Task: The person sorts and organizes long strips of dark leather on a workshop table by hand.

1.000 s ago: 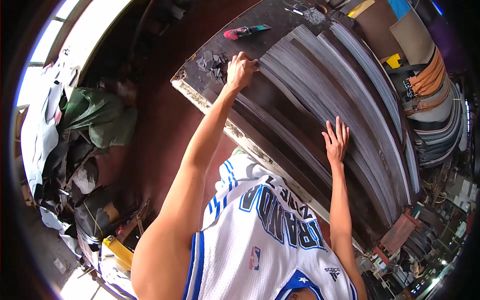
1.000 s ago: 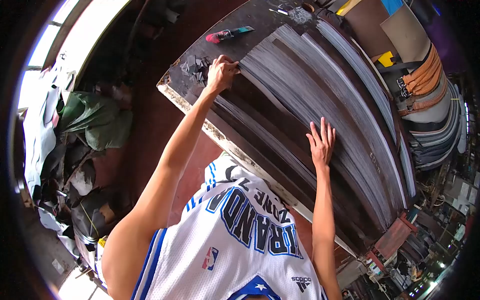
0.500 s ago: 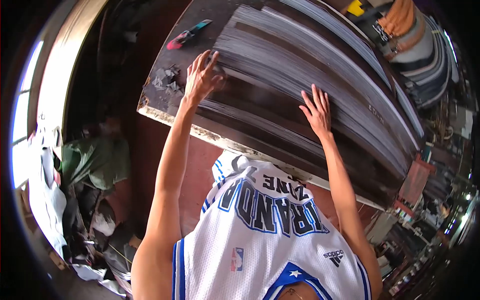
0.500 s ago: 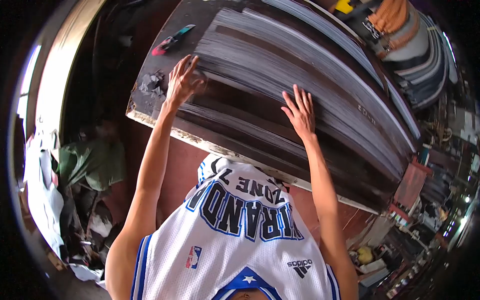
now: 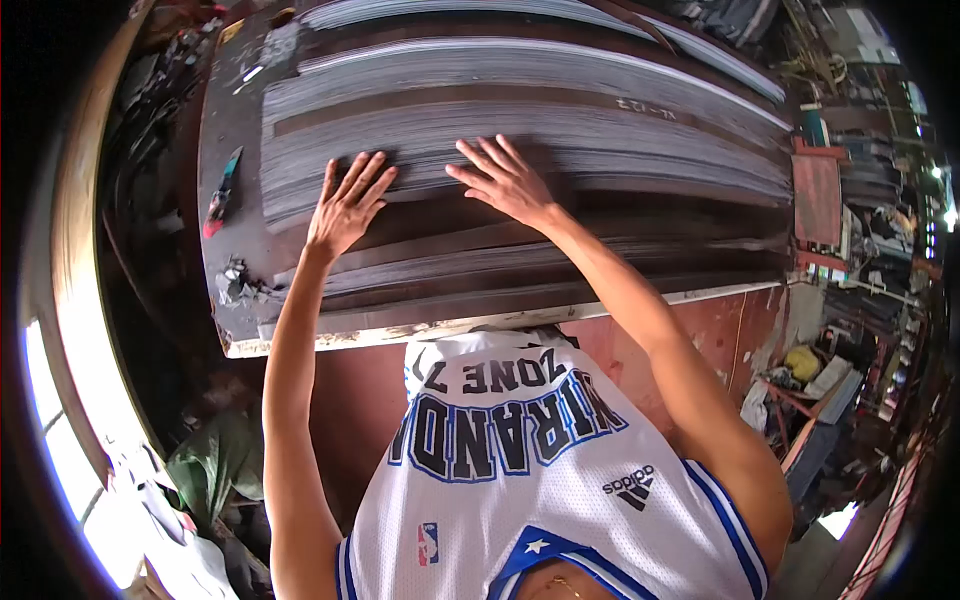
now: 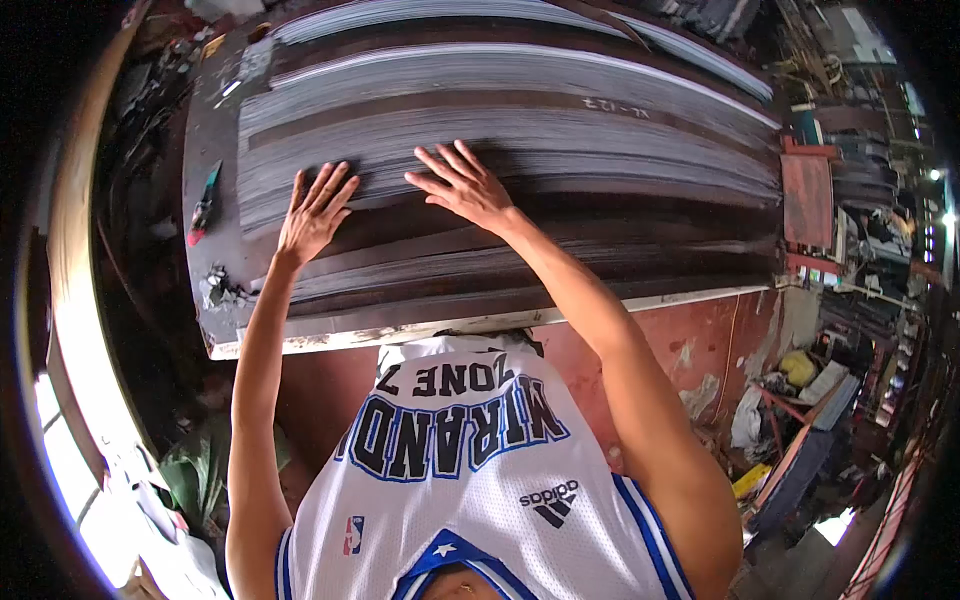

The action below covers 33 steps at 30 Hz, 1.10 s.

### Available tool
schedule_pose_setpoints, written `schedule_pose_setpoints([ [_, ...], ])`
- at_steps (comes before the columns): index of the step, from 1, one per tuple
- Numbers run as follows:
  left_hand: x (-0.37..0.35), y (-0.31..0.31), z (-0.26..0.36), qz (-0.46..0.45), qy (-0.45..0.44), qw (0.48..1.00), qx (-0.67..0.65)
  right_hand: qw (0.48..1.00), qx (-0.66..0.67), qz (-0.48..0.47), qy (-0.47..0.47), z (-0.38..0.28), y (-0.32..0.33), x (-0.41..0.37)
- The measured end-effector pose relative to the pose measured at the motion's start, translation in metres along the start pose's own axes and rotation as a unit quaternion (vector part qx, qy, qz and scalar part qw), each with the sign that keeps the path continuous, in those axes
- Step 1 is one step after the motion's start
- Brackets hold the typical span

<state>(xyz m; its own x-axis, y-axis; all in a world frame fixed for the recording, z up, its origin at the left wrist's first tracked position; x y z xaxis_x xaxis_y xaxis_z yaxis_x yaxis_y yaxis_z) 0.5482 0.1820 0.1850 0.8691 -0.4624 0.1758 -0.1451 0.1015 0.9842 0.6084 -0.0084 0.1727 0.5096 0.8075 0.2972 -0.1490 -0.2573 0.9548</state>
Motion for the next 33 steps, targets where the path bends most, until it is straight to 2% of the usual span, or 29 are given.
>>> schedule_pose_setpoints([
  [4,-0.013,0.001,-0.009,0.003,-0.006,1.000,0.004,0.997,0.042,-0.048,0.032,0.035,0.006,-0.034],
  [7,-0.024,0.003,-0.015,-0.012,-0.004,1.000,0.001,0.999,0.024,-0.044,0.012,0.067,0.016,-0.053],
  [15,-0.062,0.013,-0.039,-0.028,0.025,0.999,-0.009,0.999,-0.014,-0.025,0.020,0.031,0.008,-0.030],
  [18,-0.062,0.022,-0.036,-0.059,0.054,0.997,-0.017,0.999,0.036,0.007,0.026,0.023,0.011,-0.023],
  [21,-0.039,0.029,-0.007,-0.010,0.001,1.000,-0.030,1.000,0.009,0.010,0.022,0.019,0.010,-0.017],
  [27,0.050,0.004,0.073,0.025,-0.049,0.998,-0.011,1.000,0.003,0.007,0.006,0.003,0.016,-0.005],
  [30,0.054,0.002,0.066,0.007,-0.044,0.999,-0.005,1.000,0.014,-0.010,-0.009,0.005,0.015,-0.007],
  [33,0.046,0.004,0.062,-0.012,-0.042,0.999,0.004,0.999,0.042,-0.019,0.001,0.047,0.012,-0.042],
])
Point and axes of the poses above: each hand's wrist, its own x-axis towards the middle knuckle, its own y-axis out of the back of the hand, z = x × y, the point moved 10 cm from there along x, towards the middle knuckle, and after that the axes turned 7 degrees about -y, right-handed, at the moved point
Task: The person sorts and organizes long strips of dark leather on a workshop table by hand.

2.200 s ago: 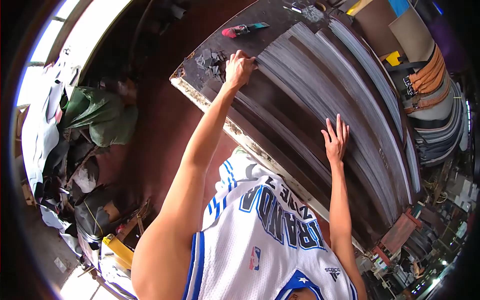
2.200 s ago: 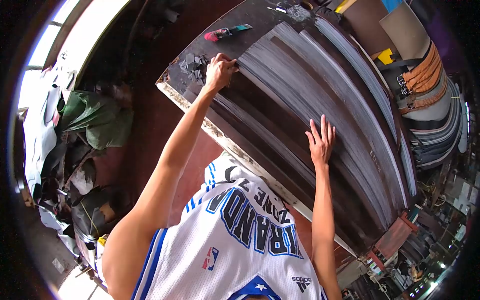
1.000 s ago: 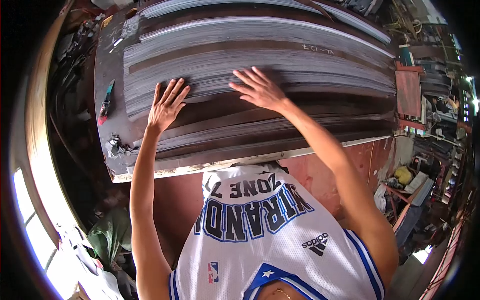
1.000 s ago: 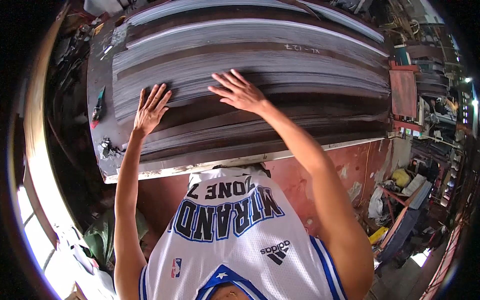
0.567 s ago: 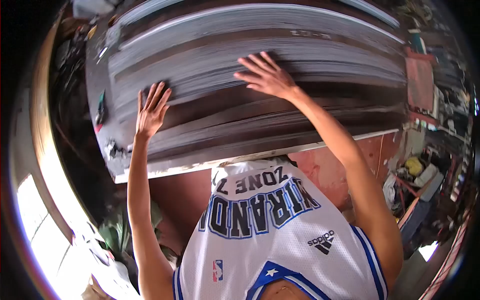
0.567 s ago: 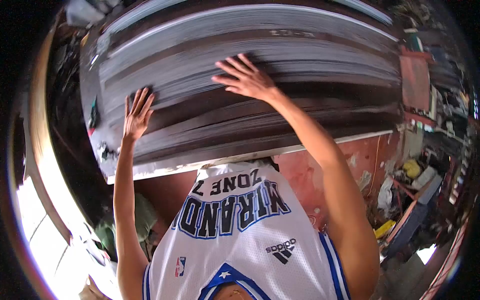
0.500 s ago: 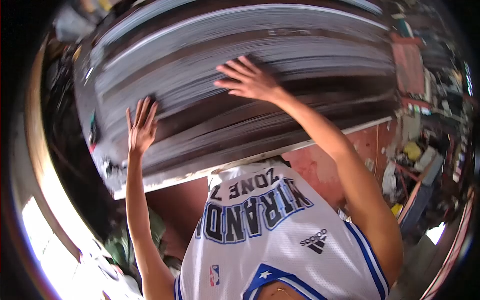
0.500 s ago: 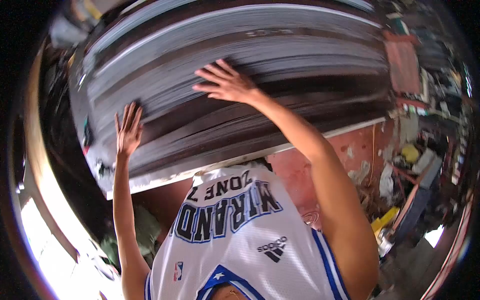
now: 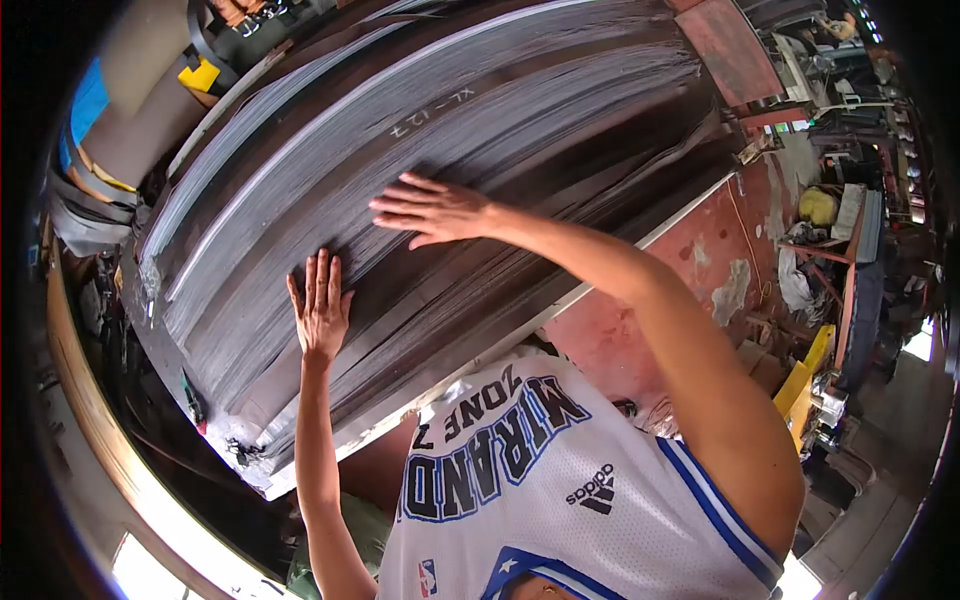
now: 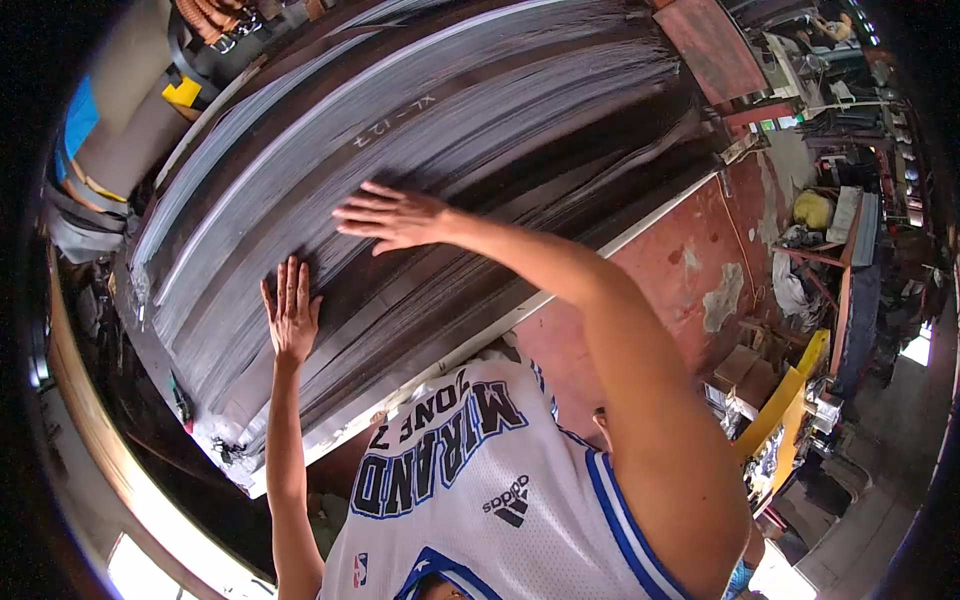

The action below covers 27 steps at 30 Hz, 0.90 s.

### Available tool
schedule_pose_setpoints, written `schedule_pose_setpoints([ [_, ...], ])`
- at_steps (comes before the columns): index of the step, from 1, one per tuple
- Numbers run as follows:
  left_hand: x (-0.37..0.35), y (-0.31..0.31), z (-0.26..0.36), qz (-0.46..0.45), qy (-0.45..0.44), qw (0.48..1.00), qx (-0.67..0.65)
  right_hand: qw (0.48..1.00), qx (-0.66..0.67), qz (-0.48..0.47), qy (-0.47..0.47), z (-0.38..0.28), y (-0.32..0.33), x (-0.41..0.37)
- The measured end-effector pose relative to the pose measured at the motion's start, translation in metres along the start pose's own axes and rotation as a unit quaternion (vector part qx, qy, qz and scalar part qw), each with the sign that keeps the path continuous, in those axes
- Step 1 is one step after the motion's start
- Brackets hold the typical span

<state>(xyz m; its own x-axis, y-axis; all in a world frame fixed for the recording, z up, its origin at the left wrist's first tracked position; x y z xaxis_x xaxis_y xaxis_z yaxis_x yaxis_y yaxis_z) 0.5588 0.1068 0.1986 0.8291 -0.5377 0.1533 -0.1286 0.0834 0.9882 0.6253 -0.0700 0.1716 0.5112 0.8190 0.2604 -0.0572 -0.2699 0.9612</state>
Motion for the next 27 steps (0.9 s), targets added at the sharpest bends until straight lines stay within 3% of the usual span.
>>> schedule_pose_setpoints([
  [8,-0.020,-0.001,-0.017,-0.021,0.005,1.000,0.008,0.984,-0.151,-0.068,-0.068,0.141,0.081,-0.126],
  [16,-0.048,0.005,-0.036,-0.023,-0.014,0.999,0.035,0.985,-0.159,-0.039,-0.058,0.138,0.083,-0.138],
  [20,-0.052,0.006,-0.039,-0.012,-0.032,0.999,0.040,0.973,-0.138,-0.109,-0.151,0.198,0.116,-0.190],
  [27,-0.058,0.004,-0.041,-0.025,-0.030,0.998,0.039,0.927,-0.268,-0.159,-0.207,0.281,0.157,-0.260],
])
Point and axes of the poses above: each hand's wrist, its own x-axis towards the middle knuckle, its own y-axis out of the back of the hand, z = x × y, the point moved 10 cm from there along x, towards the middle knuckle, and after that the axes turned 7 degrees about -y, right-handed, at the moved point
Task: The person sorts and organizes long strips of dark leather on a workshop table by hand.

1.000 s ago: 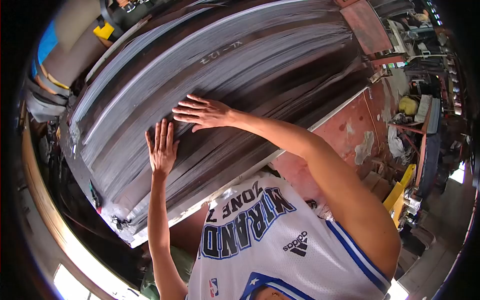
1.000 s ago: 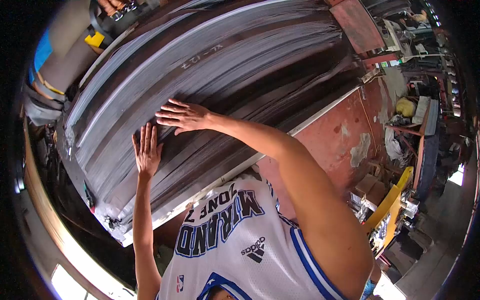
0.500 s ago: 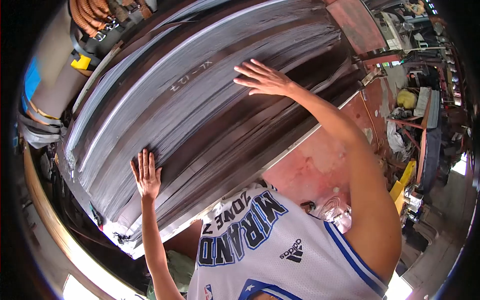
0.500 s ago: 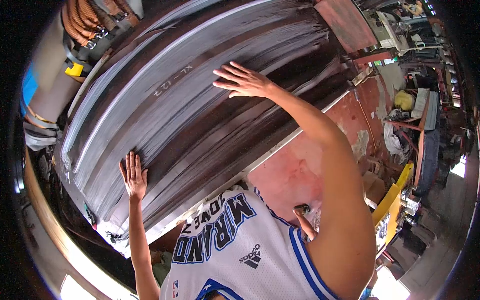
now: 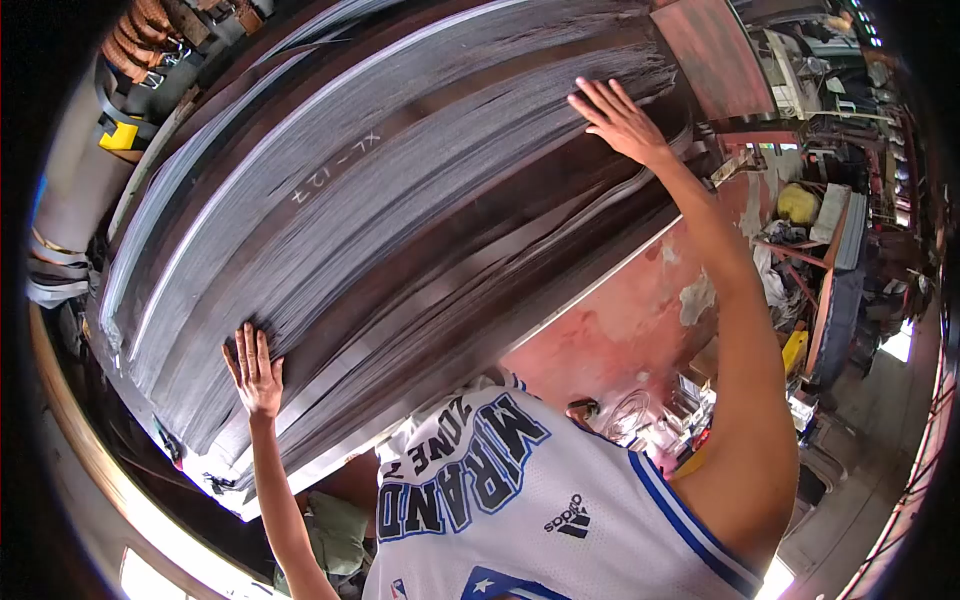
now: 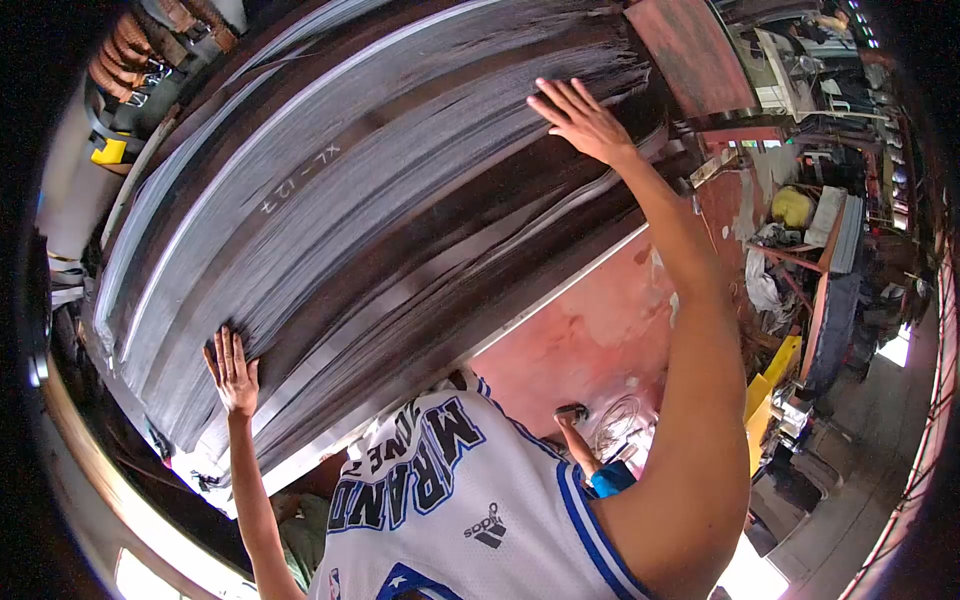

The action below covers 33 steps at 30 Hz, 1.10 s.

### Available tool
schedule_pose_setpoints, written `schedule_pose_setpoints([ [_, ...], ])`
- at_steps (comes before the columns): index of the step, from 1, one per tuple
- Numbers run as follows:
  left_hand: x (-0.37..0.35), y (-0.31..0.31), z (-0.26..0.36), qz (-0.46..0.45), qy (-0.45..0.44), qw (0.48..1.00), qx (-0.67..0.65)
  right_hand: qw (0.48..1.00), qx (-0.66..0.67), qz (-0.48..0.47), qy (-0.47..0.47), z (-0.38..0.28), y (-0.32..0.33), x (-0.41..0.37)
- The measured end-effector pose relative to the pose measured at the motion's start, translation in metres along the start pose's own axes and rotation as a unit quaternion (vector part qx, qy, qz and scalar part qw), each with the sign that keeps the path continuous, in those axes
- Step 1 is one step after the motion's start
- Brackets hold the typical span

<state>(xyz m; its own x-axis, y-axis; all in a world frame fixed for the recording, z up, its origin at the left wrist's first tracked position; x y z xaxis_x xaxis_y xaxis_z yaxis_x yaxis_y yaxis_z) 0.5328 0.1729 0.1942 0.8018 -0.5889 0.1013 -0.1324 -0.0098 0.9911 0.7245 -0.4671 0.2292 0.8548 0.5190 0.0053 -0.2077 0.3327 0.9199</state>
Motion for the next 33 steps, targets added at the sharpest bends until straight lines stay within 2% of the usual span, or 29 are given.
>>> schedule_pose_setpoints([
  [5,0.000,-0.005,-0.003,-0.027,0.012,1.000,-0.008,0.999,0.017,-0.001,-0.030,0.010,-0.010,-0.004],
  [7,0.002,0.001,0.000,-0.003,0.005,1.000,-0.008,0.998,0.038,0.018,-0.038,0.011,-0.009,-0.008],
  [11,0.000,-0.003,-0.006,-0.038,0.025,0.999,-0.024,0.988,0.097,0.058,-0.108,0.011,-0.008,-0.013],
  [16,-0.003,-0.006,-0.012,-0.015,0.029,0.999,-0.040,0.972,0.149,0.034,-0.179,-0.014,0.020,-0.015],
  [17,-0.002,-0.007,-0.014,-0.020,0.037,0.998,-0.047,0.972,0.151,0.036,-0.175,-0.020,0.026,-0.015],
  [19,0.002,-0.004,-0.012,-0.006,0.034,0.998,-0.060,0.956,0.252,0.027,-0.147,-0.037,0.036,-0.014],
  [20,0.004,-0.004,-0.013,-0.002,0.037,0.997,-0.067,0.949,0.275,0.057,-0.145,-0.046,0.052,-0.015],
  [25,0.008,-0.009,-0.014,0.011,0.051,0.994,-0.101,0.948,0.274,0.068,-0.148,-0.090,0.071,-0.026],
  [27,0.010,-0.013,-0.015,0.028,0.050,0.993,-0.103,0.926,0.342,0.059,-0.148,-0.117,0.086,-0.024],
  [28,0.011,-0.015,-0.015,0.034,0.048,0.992,-0.107,0.924,0.358,0.072,-0.118,-0.135,0.097,-0.022],
  [33,0.007,0.008,-0.009,0.086,0.066,0.989,-0.104,0.890,0.455,-0.022,-0.014,-0.224,0.121,-0.024],
])
Point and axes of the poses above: each hand's wrist, its own x-axis towards the middle knuckle, its own y-axis out of the back of the hand, z = x × y, the point moved 10 cm from there along x, towards the middle knuckle, and after that the axes turned 7 degrees about -y, right-handed, at the moved point
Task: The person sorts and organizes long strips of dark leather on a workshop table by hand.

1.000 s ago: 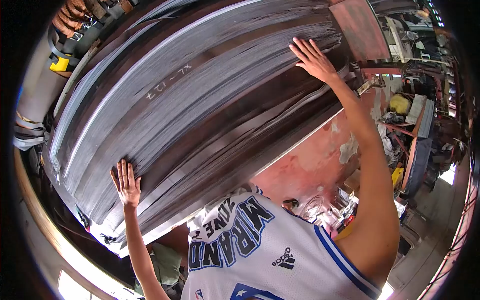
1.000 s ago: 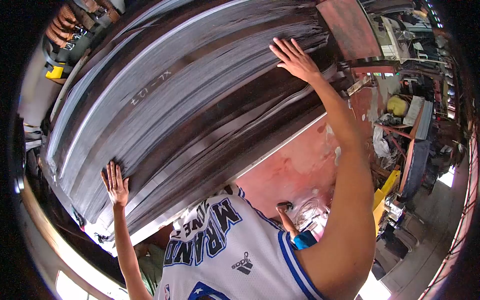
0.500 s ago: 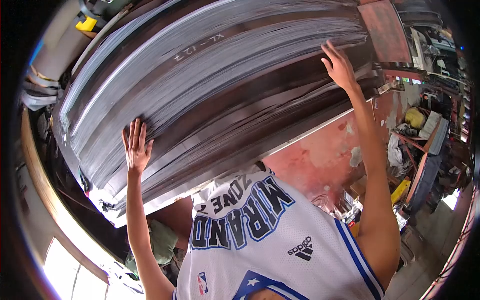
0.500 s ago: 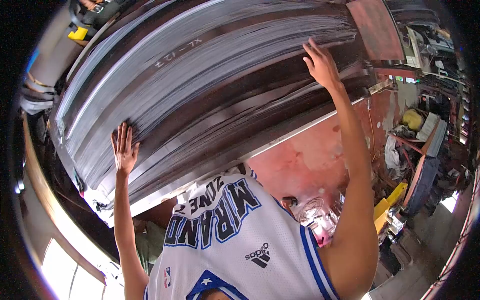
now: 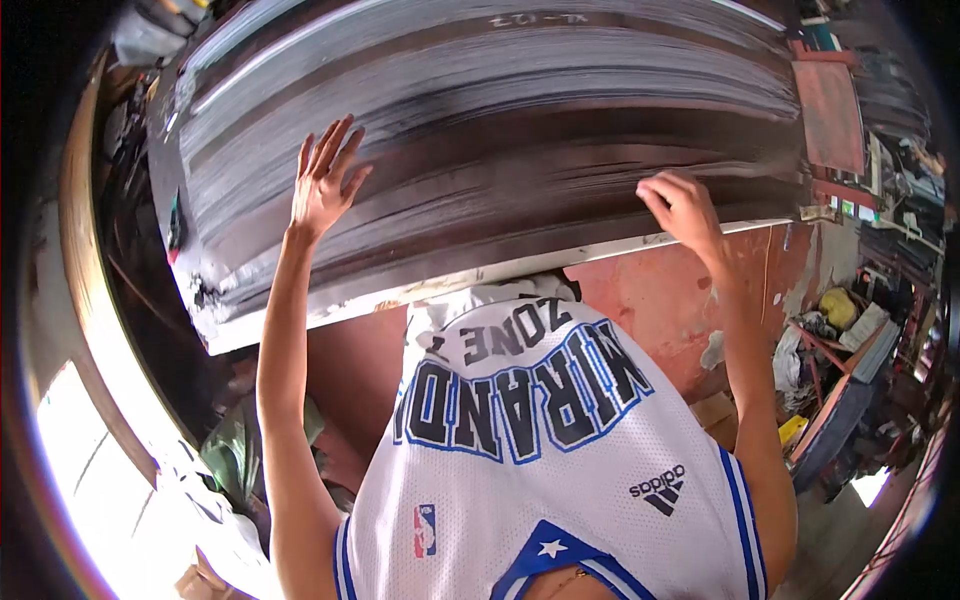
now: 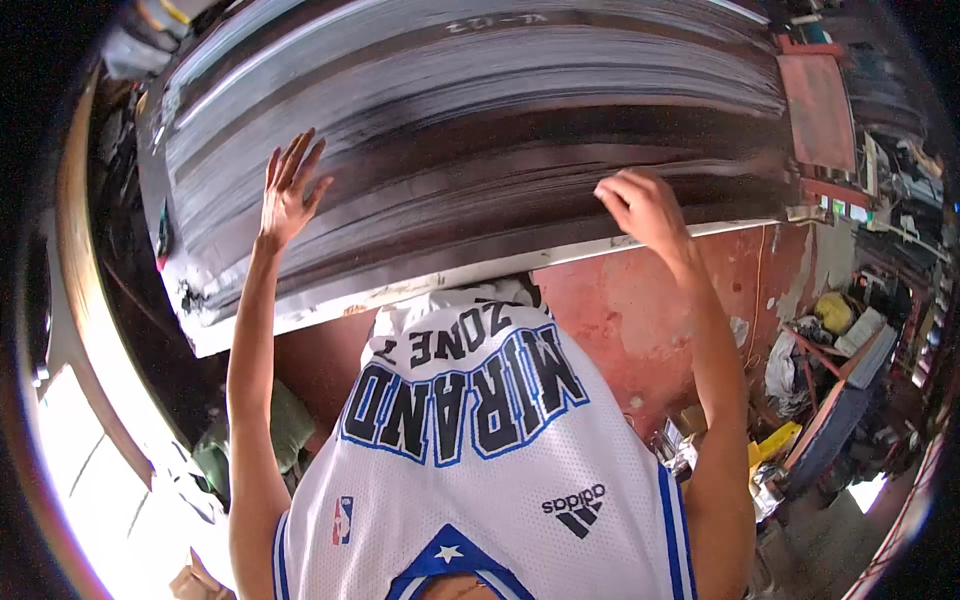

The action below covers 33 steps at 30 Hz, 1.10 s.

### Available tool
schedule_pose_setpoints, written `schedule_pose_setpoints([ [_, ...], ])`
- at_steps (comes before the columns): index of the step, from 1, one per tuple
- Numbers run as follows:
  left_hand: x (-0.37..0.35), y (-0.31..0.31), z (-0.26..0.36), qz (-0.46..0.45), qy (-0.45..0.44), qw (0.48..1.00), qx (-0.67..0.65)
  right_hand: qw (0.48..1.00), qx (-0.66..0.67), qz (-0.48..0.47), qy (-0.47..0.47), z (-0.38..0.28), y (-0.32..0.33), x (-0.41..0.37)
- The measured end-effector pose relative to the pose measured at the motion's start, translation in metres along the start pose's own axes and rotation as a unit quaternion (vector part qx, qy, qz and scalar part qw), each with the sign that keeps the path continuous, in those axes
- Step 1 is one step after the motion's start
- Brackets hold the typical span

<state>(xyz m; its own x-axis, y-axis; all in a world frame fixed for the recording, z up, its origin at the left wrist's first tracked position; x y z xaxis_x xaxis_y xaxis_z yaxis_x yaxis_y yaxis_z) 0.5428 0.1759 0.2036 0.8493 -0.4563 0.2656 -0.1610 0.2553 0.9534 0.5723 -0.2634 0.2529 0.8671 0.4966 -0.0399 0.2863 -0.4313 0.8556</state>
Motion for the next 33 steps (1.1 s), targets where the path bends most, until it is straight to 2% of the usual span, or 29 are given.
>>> schedule_pose_setpoints([
  [2,-0.019,0.005,-0.007,-0.021,0.065,0.994,-0.089,0.998,-0.010,-0.057,0.026,-0.032,-0.025,-0.003],
  [4,-0.038,0.025,0.011,-0.016,0.078,0.990,-0.113,0.994,-0.013,-0.099,0.033,-0.041,-0.052,-0.009],
  [6,-0.073,0.010,0.019,-0.138,0.177,0.934,-0.279,0.990,-0.007,-0.134,0.039,-0.046,-0.067,-0.011],
  [8,-0.113,-0.005,0.025,-0.246,0.204,0.913,-0.255,0.986,-0.028,-0.162,-0.007,-0.029,-0.079,-0.012],
  [10,-0.147,-0.020,0.026,-0.292,0.203,0.904,-0.237,0.978,-0.010,-0.203,-0.040,-0.018,-0.087,-0.013],
  [12,-0.170,-0.030,0.024,-0.297,0.159,0.924,-0.179,0.977,0.001,-0.208,-0.039,-0.019,-0.087,-0.010],
  [17,-0.172,-0.039,0.022,-0.293,0.191,0.922,-0.164,0.969,-0.005,-0.239,-0.063,-0.013,-0.090,-0.008],
  [24,-0.172,-0.051,0.025,-0.298,0.205,0.913,-0.186,0.960,-0.033,-0.266,-0.079,-0.008,-0.088,-0.006],
  [28,-0.169,-0.048,0.027,-0.318,0.196,0.903,-0.210,0.955,-0.007,-0.279,-0.095,-0.005,-0.089,-0.006],
  [33,-0.168,-0.038,0.032,-0.287,0.182,0.915,-0.216,0.960,-0.011,-0.270,-0.077,-0.004,-0.088,-0.011],
])
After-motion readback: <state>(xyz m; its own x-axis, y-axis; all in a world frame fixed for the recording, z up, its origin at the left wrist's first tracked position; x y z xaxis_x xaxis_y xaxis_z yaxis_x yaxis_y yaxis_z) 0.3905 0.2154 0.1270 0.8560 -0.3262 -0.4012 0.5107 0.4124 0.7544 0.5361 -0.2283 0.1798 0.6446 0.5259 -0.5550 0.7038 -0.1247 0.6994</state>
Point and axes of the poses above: each hand's wrist, its own x-axis towards the middle knuckle, its own y-axis out of the back of the hand, z = x × y, the point moved 10 cm from there along x, towards the middle knuckle, and after that the axes turned 7 degrees about -y, right-handed, at the moved point
